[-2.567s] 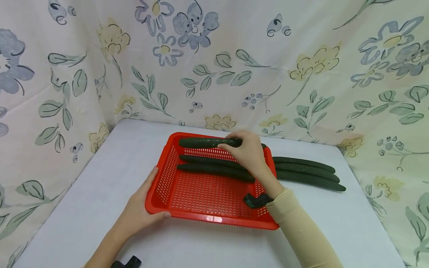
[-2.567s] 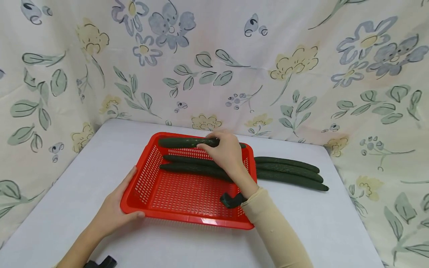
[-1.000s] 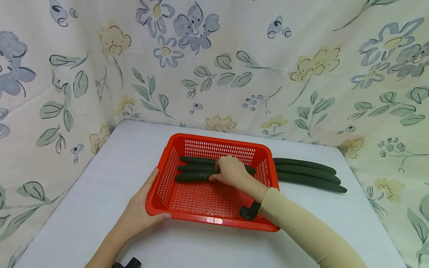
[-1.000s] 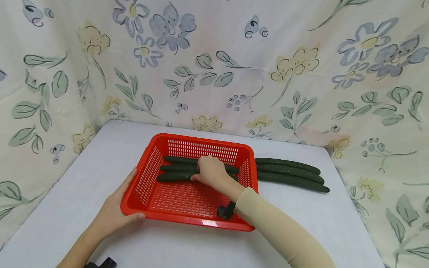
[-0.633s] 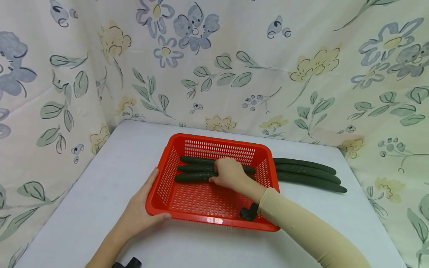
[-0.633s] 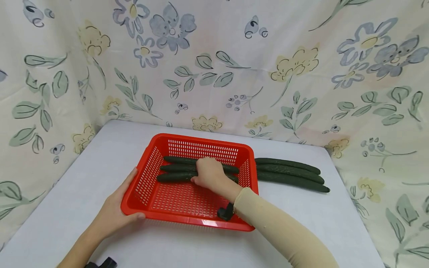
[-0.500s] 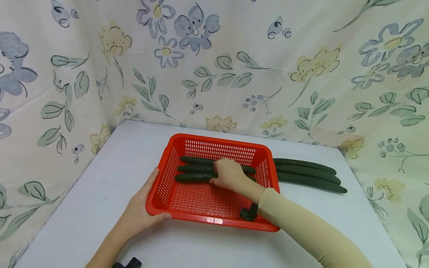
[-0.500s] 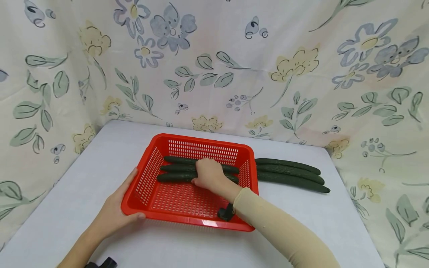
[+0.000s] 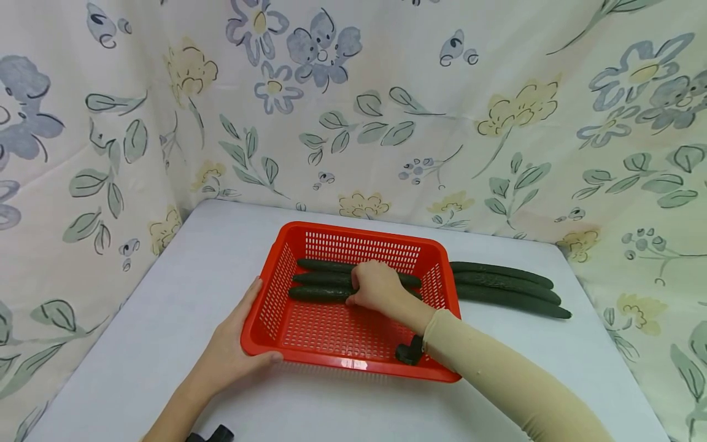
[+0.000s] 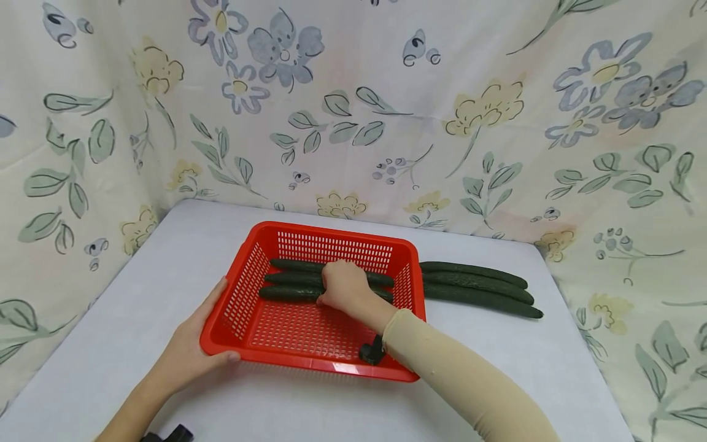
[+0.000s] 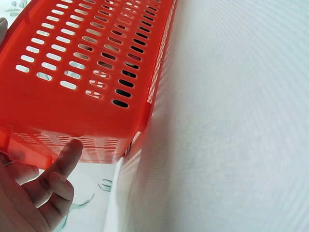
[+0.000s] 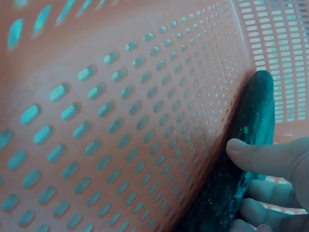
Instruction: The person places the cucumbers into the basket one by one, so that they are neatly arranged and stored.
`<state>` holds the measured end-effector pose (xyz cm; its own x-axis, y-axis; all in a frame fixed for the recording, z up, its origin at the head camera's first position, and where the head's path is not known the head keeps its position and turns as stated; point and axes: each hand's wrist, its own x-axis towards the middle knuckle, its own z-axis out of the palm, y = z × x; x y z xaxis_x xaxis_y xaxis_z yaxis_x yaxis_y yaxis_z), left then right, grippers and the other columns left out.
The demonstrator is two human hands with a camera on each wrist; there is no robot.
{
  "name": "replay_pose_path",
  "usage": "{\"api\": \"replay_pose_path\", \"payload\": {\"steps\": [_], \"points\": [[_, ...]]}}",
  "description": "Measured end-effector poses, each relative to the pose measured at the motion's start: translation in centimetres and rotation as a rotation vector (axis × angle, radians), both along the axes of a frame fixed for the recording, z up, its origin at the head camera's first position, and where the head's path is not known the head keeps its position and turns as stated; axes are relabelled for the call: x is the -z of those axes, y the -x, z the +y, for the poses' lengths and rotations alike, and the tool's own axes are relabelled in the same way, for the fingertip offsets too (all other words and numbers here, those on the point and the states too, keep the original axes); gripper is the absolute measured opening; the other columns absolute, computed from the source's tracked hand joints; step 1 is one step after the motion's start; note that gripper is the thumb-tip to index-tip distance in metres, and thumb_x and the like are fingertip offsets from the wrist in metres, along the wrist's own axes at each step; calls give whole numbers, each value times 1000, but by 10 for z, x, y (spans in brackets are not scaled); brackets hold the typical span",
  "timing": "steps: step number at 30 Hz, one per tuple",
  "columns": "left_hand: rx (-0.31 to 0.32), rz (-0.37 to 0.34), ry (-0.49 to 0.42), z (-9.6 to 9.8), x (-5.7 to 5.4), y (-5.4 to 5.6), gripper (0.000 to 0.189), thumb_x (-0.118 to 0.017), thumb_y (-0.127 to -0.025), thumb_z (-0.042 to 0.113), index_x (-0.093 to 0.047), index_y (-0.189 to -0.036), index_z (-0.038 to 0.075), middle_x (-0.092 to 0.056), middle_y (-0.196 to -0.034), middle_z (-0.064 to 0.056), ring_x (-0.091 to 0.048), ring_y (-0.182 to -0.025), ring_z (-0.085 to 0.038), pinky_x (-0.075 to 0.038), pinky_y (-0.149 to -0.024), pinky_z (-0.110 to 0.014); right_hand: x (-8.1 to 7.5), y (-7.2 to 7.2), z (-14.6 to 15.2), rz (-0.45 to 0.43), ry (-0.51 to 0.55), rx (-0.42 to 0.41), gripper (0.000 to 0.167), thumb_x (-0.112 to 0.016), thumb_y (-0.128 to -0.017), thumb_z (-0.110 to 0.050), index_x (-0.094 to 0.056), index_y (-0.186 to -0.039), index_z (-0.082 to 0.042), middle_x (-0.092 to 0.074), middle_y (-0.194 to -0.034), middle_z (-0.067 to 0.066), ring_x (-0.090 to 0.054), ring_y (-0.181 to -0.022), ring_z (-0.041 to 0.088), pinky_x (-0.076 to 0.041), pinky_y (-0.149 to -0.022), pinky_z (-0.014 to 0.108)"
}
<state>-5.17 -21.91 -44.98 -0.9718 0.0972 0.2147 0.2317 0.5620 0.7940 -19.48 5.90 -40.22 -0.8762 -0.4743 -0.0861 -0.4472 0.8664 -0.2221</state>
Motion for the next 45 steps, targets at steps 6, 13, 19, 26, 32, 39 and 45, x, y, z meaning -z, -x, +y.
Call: {"api": "replay_pose_path", "payload": {"steps": [6, 13, 19, 26, 32, 39, 45], "points": [[-1, 6, 5, 0, 0, 0, 127, -96, -73, 38, -17, -172, 26, -34, -172, -13, -58, -134, -36, -60, -85, -26, -4, 2, 2, -52, 41, 14, 30, -95, -78, -36, -73, -79, -17, -69, -77, -4, -64, -72, 16, -56, -62, 37], [-2, 5, 6, 0, 0, 0, 128, -96, -73, 37, -16, -172, 27, -33, -172, -12, -57, -135, -36, -59, -87, -27, -16, 6, 13, -91, 158, 25, 24, -90, -86, -35, -74, -78, -18, -68, -71, -6, -61, -68, 13, -51, -65, 33], [-1, -1, 14, 1, 1, 0, 128, -96, -72, 36, -16, -172, 28, -32, -172, -13, -57, -136, -37, -59, -87, -27, -39, 5, 31, -139, 309, 53, 20, -85, -91, -34, -76, -86, -17, -72, -83, -4, -63, -79, 14, -54, -74, 35], [-6, 2, 8, 2, 2, -1, 127, -96, -73, 33, -16, -172, 27, -34, -171, -14, -58, -134, -38, -59, -85, -26, -61, 5, 61, -162, 504, 117, 21, -81, -95, -37, -78, -97, -17, -74, -90, 1, -63, -62, 21, -55, -55, 35], [-7, 14, 23, 0, 0, 1, 128, -97, -72, 36, -17, -172, 28, -36, -170, -14, -58, -133, -35, -59, -85, -26, -70, 4, 96, -98, 562, 197, 26, -76, -99, -39, -78, -105, -14, -75, -100, 4, -66, -89, 23, -53, -77, 38], [-7, 10, 20, -1, -1, 2, 129, -97, -72, 35, -16, -172, 28, -39, -168, -15, -60, -130, -35, -59, -84, -25, -67, -1, 140, -87, 623, 291, 36, -73, -100, -47, -78, -113, -13, -75, -109, 8, -65, -99, 26, -54, -81, 40], [6, 14, 15, 0, 0, 2, 130, -98, -71, 33, -15, -172, 28, -38, -169, -16, -61, -130, -36, -59, -86, -26, -57, -7, 176, -81, 673, 364, 41, -70, -101, -49, -75, -119, -12, -74, -108, 14, -66, -98, 30, -54, -73, 36]]}}
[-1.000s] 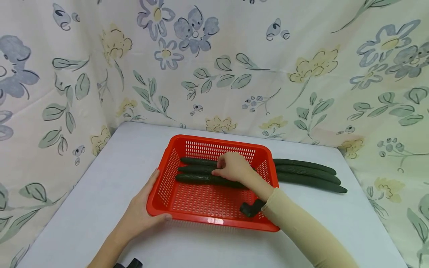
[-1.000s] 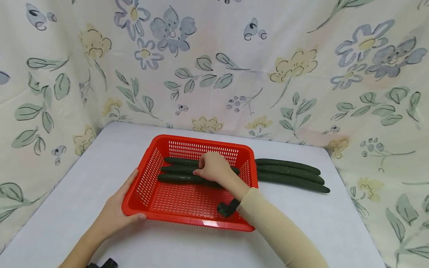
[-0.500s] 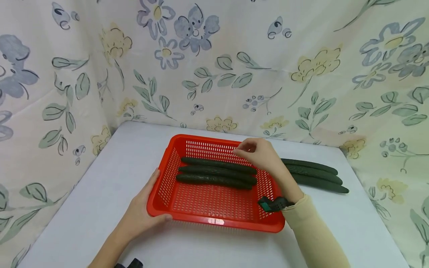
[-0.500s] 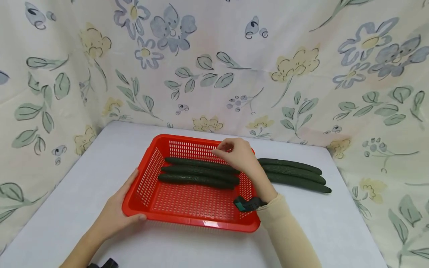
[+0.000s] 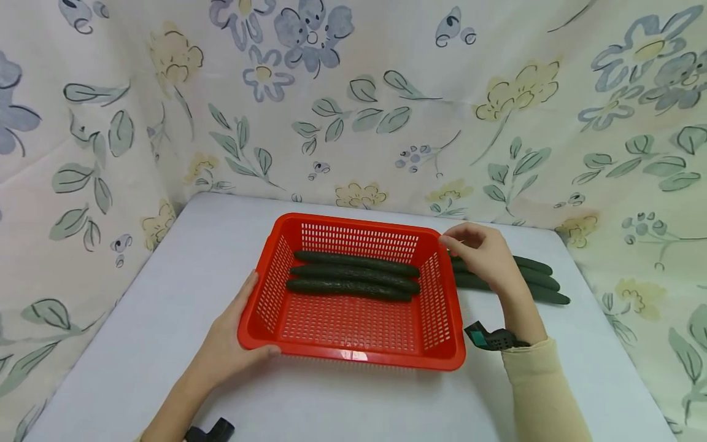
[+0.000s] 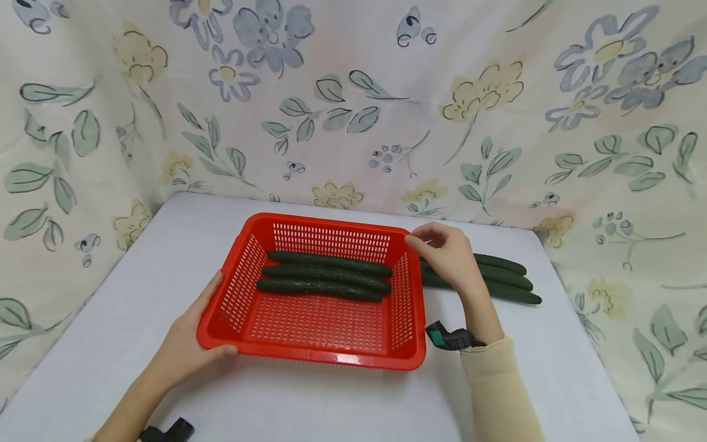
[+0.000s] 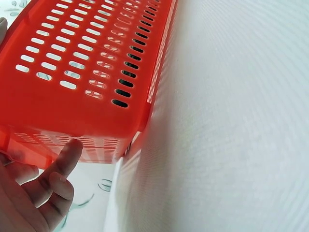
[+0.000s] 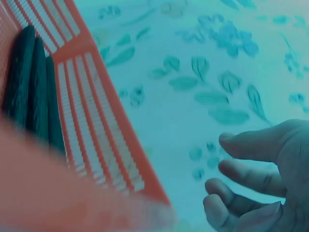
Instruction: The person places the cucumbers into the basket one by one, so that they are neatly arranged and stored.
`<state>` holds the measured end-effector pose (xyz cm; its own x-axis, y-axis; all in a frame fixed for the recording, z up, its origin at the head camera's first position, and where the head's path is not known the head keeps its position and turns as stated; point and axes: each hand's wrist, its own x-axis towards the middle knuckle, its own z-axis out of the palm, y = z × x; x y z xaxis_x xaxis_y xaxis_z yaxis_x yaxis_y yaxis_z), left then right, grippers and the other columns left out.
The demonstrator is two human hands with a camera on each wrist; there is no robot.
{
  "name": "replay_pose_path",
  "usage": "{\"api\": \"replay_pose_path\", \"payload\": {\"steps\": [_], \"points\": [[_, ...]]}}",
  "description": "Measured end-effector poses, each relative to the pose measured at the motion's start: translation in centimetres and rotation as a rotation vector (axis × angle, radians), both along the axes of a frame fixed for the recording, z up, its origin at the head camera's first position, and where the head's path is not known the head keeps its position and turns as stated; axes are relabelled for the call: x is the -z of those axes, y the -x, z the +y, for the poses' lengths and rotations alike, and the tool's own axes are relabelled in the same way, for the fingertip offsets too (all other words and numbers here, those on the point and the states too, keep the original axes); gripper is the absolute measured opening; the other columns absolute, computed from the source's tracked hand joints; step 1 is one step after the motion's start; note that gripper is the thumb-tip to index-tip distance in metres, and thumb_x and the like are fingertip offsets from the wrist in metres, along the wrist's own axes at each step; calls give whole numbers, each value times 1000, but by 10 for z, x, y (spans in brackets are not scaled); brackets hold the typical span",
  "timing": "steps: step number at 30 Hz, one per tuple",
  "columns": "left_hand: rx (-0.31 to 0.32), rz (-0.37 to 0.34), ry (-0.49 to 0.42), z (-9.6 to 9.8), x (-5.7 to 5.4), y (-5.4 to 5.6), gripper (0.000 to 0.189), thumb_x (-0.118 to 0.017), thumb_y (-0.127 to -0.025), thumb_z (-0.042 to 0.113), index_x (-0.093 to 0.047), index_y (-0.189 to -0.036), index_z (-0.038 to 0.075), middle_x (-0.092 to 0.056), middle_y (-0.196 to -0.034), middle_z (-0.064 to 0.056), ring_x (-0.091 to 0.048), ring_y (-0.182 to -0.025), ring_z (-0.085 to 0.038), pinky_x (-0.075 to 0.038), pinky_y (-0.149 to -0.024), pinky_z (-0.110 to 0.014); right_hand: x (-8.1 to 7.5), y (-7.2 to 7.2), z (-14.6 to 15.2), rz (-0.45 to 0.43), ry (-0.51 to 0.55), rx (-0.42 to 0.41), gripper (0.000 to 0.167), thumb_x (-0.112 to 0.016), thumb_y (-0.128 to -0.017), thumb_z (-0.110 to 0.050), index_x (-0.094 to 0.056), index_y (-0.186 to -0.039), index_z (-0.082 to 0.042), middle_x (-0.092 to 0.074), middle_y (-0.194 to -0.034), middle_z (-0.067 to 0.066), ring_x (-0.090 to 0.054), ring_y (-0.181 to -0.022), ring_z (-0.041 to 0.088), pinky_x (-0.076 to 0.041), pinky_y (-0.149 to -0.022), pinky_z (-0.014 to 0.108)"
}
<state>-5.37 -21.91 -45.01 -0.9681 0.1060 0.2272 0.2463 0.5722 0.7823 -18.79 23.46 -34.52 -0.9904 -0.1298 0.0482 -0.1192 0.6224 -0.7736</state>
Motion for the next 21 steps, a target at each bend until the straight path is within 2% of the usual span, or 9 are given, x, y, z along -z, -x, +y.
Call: {"api": "replay_pose_path", "payload": {"steps": [6, 10, 17, 21], "points": [[-4, -6, 6, 1, -1, 0, 131, -98, -71, 34, -15, -172, 28, -35, -170, -15, -59, -132, -37, -59, -87, -27, 16, -4, 29, -15, 9, 83, 48, -67, -102, -52, -70, -127, -11, -72, -112, 13, -66, -94, 21, -55, -72, 37], [-11, -13, 11, 0, -2, 1, 130, -98, -72, 35, -15, -172, 32, -35, -171, -12, -59, -133, -35, -59, -86, -26, 22, -8, 42, -16, 5, 124, 50, -67, -101, -54, -69, -128, -13, -73, -115, 11, -68, -97, 25, -56, -68, 37], [-9, -2, 7, -1, 1, 1, 130, -98, -71, 32, -15, -172, 30, -37, -170, -15, -59, -133, -35, -58, -86, -26, 31, -15, 58, 51, 15, 166, 45, -68, -102, -50, -70, -125, -11, -72, -97, -15, -68, -88, 13, -54, -60, 32], [-4, 0, -10, 0, 2, 1, 129, -97, -72, 31, -16, -172, 29, -39, -168, -17, -60, -131, -37, -59, -85, -25, 34, -19, 66, 83, 22, 193, 44, -69, -102, -47, -70, -125, -9, -71, -96, -18, -68, -88, 8, -53, -57, 28]]}}
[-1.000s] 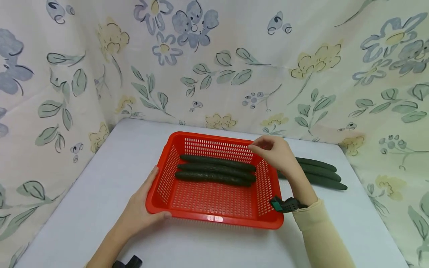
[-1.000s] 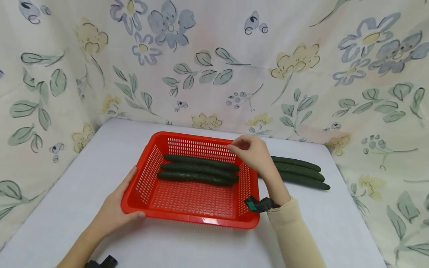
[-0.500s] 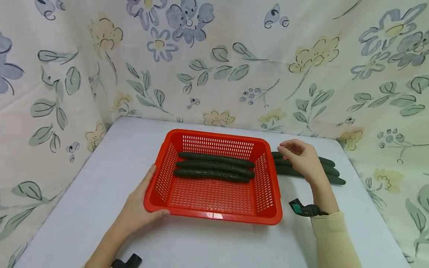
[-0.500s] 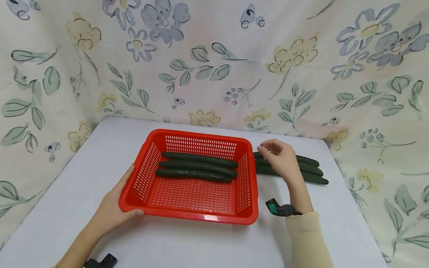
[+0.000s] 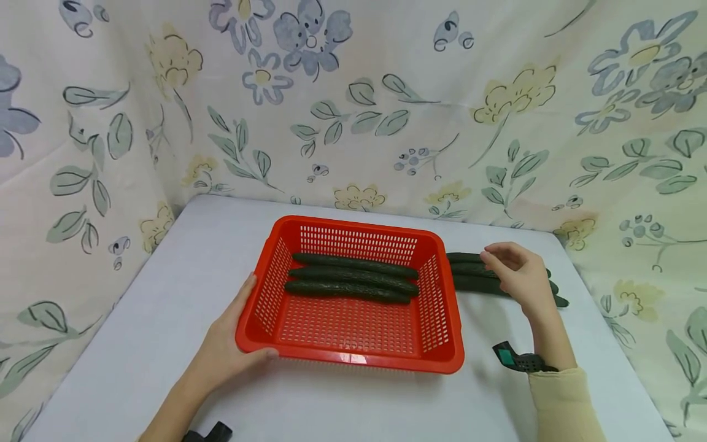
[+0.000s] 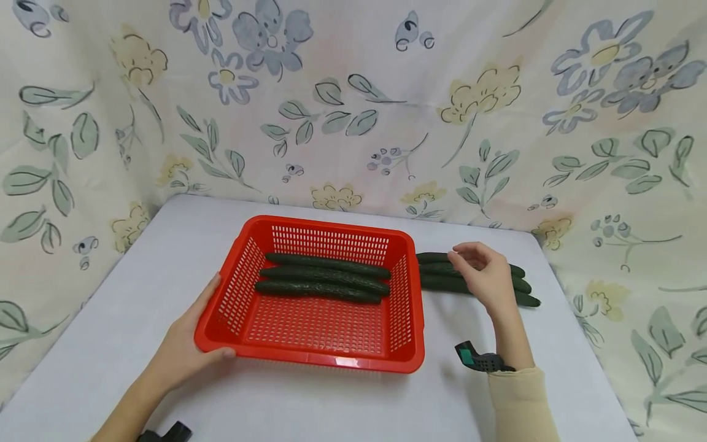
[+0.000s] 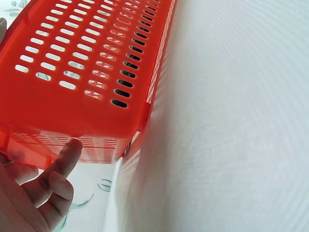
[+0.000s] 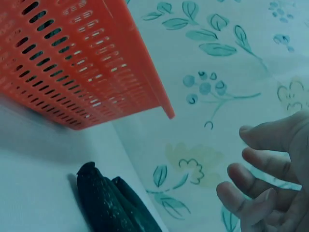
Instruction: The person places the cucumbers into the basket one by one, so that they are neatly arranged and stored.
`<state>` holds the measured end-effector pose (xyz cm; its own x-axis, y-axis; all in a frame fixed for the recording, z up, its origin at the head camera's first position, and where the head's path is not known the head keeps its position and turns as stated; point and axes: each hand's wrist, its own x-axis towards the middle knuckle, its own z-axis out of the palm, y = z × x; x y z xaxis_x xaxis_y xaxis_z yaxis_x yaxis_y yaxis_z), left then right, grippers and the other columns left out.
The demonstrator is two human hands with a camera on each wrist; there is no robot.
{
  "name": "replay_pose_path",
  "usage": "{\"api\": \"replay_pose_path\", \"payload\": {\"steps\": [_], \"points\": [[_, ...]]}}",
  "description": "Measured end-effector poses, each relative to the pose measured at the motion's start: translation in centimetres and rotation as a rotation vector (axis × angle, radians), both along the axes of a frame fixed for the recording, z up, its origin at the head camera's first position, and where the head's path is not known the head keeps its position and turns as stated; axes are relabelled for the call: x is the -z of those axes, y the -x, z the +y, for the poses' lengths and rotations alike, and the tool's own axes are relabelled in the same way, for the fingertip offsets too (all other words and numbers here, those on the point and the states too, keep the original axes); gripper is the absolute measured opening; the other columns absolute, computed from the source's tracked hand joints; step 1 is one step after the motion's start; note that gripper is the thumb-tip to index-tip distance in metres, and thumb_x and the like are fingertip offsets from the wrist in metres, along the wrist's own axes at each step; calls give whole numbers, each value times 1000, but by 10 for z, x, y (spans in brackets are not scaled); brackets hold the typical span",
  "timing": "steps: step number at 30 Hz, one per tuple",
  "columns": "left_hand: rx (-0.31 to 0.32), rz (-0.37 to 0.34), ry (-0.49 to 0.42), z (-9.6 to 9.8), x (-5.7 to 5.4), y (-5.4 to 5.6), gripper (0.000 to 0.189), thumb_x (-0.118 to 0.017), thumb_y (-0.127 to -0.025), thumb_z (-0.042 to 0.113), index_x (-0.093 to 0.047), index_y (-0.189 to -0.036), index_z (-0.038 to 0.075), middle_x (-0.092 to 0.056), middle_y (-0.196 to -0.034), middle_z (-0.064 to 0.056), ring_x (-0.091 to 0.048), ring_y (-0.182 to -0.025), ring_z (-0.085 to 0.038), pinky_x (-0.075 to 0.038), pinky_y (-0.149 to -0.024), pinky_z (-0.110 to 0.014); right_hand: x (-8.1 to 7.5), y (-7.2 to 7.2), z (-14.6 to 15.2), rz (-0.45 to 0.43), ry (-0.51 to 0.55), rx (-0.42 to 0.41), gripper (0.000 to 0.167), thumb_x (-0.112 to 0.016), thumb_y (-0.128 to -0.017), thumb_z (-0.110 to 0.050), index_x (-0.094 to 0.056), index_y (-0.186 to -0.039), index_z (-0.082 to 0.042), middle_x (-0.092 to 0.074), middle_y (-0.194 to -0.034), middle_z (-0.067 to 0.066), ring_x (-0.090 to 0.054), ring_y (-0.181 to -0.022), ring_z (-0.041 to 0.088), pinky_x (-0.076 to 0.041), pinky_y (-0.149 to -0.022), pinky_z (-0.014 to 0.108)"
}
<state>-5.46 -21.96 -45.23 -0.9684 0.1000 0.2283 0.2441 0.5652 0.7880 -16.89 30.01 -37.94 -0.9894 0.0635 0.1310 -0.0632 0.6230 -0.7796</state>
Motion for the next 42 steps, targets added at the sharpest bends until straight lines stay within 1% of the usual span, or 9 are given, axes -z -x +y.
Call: {"api": "replay_pose_path", "payload": {"steps": [7, 13, 21, 25, 31, 34, 37, 39, 42], "points": [[-2, -18, -16, 2, 1, -2, 127, -96, -73, 30, -16, -172, 28, -40, -167, -17, -61, -130, -37, -59, -83, -24, 7, -5, 11, -1, 22, 54, 45, -69, -103, -45, -68, -127, -7, -72, -96, -21, -65, -86, 0, -54, -58, 27], [-5, -24, -18, 3, 0, -2, 127, -96, -73, 32, -16, -172, 29, -40, -168, -16, -60, -131, -37, -59, -83, -24, 13, -5, 21, 11, 47, 82, 39, -70, -102, -43, -70, -123, -9, -73, -95, -21, -64, -84, -1, -52, -56, 24], [-1, -32, -14, 3, -1, -2, 128, -96, -73, 35, -15, -172, 29, -38, -169, -14, -60, -130, -35, -59, -84, -24, 23, -3, 45, 54, 155, 134, 27, -75, -101, -29, -73, -120, -10, -72, -97, -25, -60, -89, 3, -50, -54, 18], [1, -26, -16, 2, -1, -1, 129, -97, -73, 35, -15, -172, 29, -38, -169, -14, -60, -131, -35, -59, -84, -24, 28, 0, 55, 66, 155, 159, 26, -76, -100, -27, -73, -120, -11, -70, -99, -28, -59, -91, 3, -50, -54, 17], [0, -23, -17, 3, -2, -2, 128, -97, -73, 36, -15, -172, 28, -38, -169, -14, -60, -130, -35, -59, -83, -24, 40, 1, 65, 80, 133, 135, 28, -77, -100, -24, -73, -122, -7, -69, -104, -30, -59, -93, 3, -50, -56, 17], [1, -22, -21, 3, -2, -2, 128, -96, -73, 36, -16, -172, 27, -38, -169, -14, -60, -131, -36, -59, -83, -24, 50, 3, 72, 87, 135, 119, 30, -77, -99, -21, -73, -123, -5, -70, -105, -30, -61, -91, 0, -51, -57, 17], [0, -20, -22, 3, -2, -2, 128, -96, -73, 36, -16, -172, 27, -37, -170, -13, -60, -131, -36, -59, -84, -24, 61, 4, 79, 87, 131, 103, 32, -78, -98, -19, -72, -124, -1, -69, -105, -31, -61, -94, -4, -52, -58, 17], [0, -22, -21, 3, -2, -2, 128, -96, -73, 36, -16, -172, 27, -36, -171, -13, -59, -132, -36, -59, -84, -24, 66, 4, 83, 86, 109, 88, 35, -79, -98, -19, -71, -125, 1, -69, -105, -31, -60, -97, -6, -52, -59, 18], [-1, -26, -16, 2, -2, -2, 128, -96, -73, 36, -15, -172, 27, -35, -171, -13, -59, -132, -36, -59, -84, -24, 70, 1, 89, 75, 29, 70, 41, -79, -98, -26, -70, -128, 1, -66, -106, -33, -55, -105, -10, -53, -61, 17]]}}
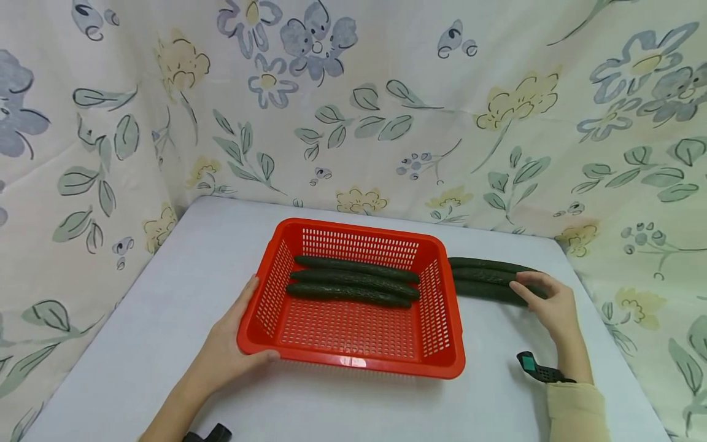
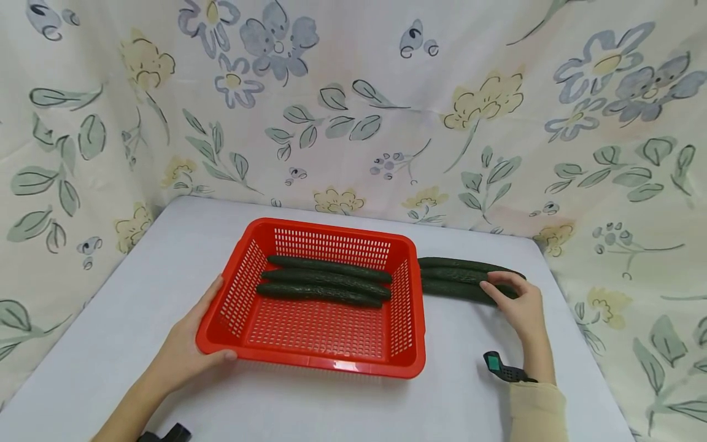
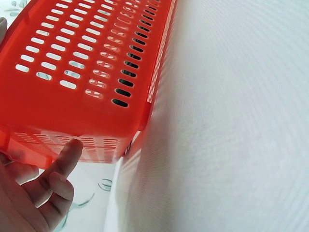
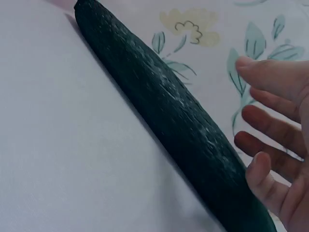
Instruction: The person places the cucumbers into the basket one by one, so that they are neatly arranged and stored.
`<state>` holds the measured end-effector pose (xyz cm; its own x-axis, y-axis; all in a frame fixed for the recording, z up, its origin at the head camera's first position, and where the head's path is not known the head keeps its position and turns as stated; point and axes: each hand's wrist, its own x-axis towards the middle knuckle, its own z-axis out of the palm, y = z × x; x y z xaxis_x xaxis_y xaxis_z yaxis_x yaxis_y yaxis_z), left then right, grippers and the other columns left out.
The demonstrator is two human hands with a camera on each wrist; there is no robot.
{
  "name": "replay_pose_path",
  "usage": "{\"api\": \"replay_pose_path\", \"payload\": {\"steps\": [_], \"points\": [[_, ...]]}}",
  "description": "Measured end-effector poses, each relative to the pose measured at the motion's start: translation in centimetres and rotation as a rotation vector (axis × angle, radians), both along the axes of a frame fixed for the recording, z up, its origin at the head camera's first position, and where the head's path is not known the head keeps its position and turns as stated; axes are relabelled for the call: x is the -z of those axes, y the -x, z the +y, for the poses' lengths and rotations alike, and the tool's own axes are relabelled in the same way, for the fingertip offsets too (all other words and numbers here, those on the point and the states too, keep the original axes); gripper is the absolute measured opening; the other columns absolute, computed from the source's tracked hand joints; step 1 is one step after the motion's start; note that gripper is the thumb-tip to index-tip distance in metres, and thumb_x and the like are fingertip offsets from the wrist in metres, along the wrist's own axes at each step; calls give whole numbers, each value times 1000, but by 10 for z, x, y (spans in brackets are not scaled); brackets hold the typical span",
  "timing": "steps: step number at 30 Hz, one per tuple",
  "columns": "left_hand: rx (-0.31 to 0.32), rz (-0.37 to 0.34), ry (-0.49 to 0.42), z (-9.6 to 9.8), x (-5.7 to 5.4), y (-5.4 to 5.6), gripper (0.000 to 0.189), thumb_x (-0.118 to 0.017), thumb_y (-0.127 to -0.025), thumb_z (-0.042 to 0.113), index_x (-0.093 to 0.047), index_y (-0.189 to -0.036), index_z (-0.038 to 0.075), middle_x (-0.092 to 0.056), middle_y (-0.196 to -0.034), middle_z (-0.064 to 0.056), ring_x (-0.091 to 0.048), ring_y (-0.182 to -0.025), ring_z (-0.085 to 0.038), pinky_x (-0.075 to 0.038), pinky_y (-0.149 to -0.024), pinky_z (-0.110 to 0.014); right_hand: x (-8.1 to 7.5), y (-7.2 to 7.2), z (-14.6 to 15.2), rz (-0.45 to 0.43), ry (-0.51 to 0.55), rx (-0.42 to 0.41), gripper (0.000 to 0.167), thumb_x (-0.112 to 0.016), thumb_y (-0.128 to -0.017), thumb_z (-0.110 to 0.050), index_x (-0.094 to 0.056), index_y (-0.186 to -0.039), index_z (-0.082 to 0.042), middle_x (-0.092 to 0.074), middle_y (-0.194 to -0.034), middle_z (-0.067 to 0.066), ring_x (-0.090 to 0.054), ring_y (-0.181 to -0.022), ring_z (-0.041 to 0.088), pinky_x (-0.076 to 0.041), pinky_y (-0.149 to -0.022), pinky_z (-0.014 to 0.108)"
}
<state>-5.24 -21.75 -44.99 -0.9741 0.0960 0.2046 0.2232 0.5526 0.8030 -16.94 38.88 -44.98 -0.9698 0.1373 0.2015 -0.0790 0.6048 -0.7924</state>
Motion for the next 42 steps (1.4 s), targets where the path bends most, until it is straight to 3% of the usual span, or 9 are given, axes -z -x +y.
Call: {"api": "replay_pose_path", "payload": {"steps": [4, 8, 10, 16, 22, 26, 29, 34, 42], "points": [[3, -2, -2, 0, -1, 0, 128, -96, -73, 36, -15, -172, 27, -34, -172, -13, -58, -133, -36, -59, -85, -24, 2, -5, 6, -33, -107, 5, 49, -79, -97, -38, -70, -131, -4, -59, -110, -36, -47, -110, -14, -54, -67, 17], [3, -6, 1, 0, -1, -1, 128, -96, -73, 36, -15, -172, 27, -33, -172, -12, -57, -134, -36, -58, -85, -24, 6, -5, 12, -61, -106, 14, 51, -81, -95, -40, -71, -132, -6, -56, -111, -38, -44, -118, -14, -51, -109, 45], [2, -8, 3, 0, -2, 0, 128, -96, -73, 36, -15, -172, 28, -33, -172, -12, -57, -134, -35, -58, -85, -24, 10, -5, 14, -63, -98, 21, 49, -81, -95, -39, -71, -131, -7, -57, -112, -37, -44, -120, -13, -42, -115, 50], [0, -17, 1, 0, -3, -1, 128, -96, -73, 37, -16, -172, 27, -34, -171, -12, -58, -133, -36, -59, -84, -24, 16, -6, 16, -28, -88, 19, 45, -82, -95, -34, -73, -129, -6, -63, -111, -32, -49, -114, -11, -39, -92, 21], [-3, -17, 4, 0, -2, -2, 127, -96, -74, 37, -15, -172, 26, -33, -172, -12, -57, -135, -36, -59, -85, -24, 18, -7, 15, -34, -104, 10, 47, -86, -92, -35, -74, -126, -6, -59, -110, -37, -45, -117, -15, -37, -118, 55], [0, -20, -2, -1, -1, -2, 128, -96, -74, 36, -15, -172, 28, -33, -172, -12, -57, -134, -36, -59, -84, -24, 20, -7, 14, -38, -159, -9, 49, -88, -89, -37, -75, -125, -6, -54, -110, -40, -52, -138, 18, -31, -117, 73], [5, -21, -4, -1, -1, -2, 128, -96, -74, 36, -14, -172, 30, -33, -172, -12, -57, -133, -35, -59, -85, -25, 21, -6, 13, -27, -214, -24, 47, -89, -88, -37, -76, -122, -7, -63, -116, -27, -49, -136, 44, -33, -114, 74], [8, -19, 2, -2, 0, -2, 130, -97, -73, 36, -13, -172, 32, -32, -172, -11, -57, -133, -34, -57, -87, -25, 23, -4, 9, 24, -292, -38, 40, -91, -86, -30, -79, -117, -7, -71, -128, 18, -54, -129, 45, -39, -109, 72], [9, 3, 13, -2, 1, 0, 130, -97, -72, 36, -13, -172, 30, -32, -172, -12, -56, -134, -35, -56, -89, -26, 27, -3, 10, 116, -375, -41, 36, -93, -83, -15, -80, -116, -8, -72, -127, 21, -59, -125, 47, -44, -107, 66]]}}
